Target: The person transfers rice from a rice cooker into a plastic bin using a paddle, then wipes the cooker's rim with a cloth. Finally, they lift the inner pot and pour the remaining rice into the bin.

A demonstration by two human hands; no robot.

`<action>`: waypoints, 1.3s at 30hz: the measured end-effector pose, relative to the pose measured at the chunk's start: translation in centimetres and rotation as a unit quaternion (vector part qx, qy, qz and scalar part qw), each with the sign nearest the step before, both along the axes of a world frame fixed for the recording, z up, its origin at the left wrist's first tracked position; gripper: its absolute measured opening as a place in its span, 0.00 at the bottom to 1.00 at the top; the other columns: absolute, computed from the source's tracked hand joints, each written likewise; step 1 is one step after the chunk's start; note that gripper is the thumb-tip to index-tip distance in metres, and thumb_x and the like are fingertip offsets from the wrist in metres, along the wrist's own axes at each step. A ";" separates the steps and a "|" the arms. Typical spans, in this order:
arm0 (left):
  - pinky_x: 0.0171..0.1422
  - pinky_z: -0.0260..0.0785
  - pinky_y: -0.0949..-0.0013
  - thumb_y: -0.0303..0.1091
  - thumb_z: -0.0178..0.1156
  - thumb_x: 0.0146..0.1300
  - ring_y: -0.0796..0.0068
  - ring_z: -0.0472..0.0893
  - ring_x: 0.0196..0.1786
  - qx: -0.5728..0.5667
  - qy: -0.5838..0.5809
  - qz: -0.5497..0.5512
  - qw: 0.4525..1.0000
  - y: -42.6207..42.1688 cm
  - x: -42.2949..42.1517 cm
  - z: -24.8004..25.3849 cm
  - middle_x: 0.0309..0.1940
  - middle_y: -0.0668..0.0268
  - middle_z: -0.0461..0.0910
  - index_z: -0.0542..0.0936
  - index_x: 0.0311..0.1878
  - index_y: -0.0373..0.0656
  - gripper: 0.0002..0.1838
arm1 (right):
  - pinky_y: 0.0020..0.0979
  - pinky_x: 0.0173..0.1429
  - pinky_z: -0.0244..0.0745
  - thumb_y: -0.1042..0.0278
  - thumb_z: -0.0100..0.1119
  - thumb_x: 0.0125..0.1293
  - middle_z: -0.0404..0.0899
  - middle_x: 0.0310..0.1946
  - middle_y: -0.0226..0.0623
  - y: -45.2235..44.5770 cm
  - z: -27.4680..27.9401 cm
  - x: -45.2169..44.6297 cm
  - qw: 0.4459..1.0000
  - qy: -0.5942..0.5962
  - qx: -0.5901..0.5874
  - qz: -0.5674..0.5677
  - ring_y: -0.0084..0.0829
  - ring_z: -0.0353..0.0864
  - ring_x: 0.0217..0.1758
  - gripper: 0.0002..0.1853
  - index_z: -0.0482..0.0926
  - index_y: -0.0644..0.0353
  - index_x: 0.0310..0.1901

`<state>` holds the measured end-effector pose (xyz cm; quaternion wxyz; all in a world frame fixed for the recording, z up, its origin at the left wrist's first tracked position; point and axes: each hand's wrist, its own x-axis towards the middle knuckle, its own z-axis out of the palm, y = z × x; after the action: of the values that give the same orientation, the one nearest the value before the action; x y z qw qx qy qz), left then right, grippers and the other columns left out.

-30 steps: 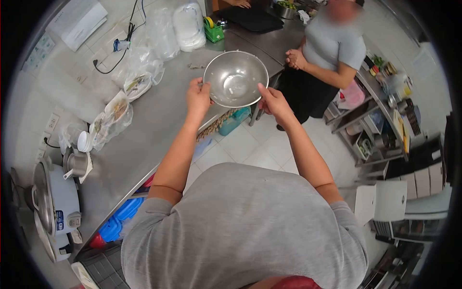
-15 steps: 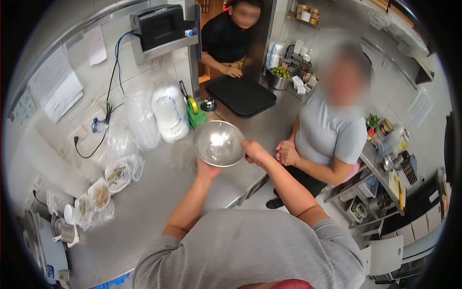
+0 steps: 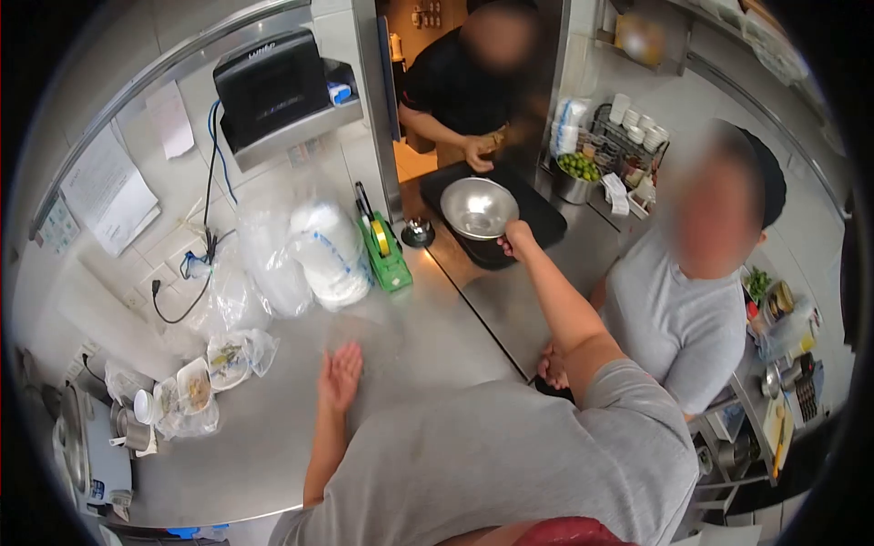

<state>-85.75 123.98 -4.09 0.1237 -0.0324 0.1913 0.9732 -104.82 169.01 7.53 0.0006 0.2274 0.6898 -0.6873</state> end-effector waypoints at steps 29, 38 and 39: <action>0.70 0.56 0.57 0.45 0.38 0.71 0.56 0.65 0.64 -0.035 -0.043 0.009 0.998 -0.3 0.9 -1.5 0.61 0.47 0.65 0.69 0.55 0.29 0.26 | 0.30 0.19 0.59 0.58 0.35 0.67 0.68 0.15 0.35 3.7 -9.0 -8.4 0.990 -0.068 -0.059 -0.105 0.26 0.64 0.14 0.14 0.70 0.57 0.39; 0.69 0.56 0.57 0.45 0.38 0.71 0.56 0.66 0.64 -0.036 -0.024 0.003 0.999 -0.3 1.1 -1.5 0.61 0.47 0.65 0.69 0.55 0.30 0.25 | 0.33 0.17 0.59 0.54 0.42 0.65 0.70 0.13 0.38 1.5 -4.6 -9.1 0.996 -0.037 -0.001 -0.077 0.29 0.66 0.12 0.19 0.73 0.63 0.29; 0.69 0.56 0.57 0.45 0.38 0.71 0.56 0.66 0.64 -0.039 -0.028 0.006 0.999 -0.3 1.2 -1.5 0.61 0.47 0.65 0.68 0.55 0.30 0.25 | 0.34 0.17 0.60 0.55 0.44 0.64 0.70 0.12 0.38 1.1 -3.8 -8.7 0.997 -0.022 -0.013 -0.070 0.29 0.67 0.12 0.18 0.73 0.63 0.27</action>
<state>-84.59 123.64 -5.55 0.1222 -0.0657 0.2252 0.9644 -113.52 170.11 3.72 -0.0296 0.2903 0.6630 -0.6894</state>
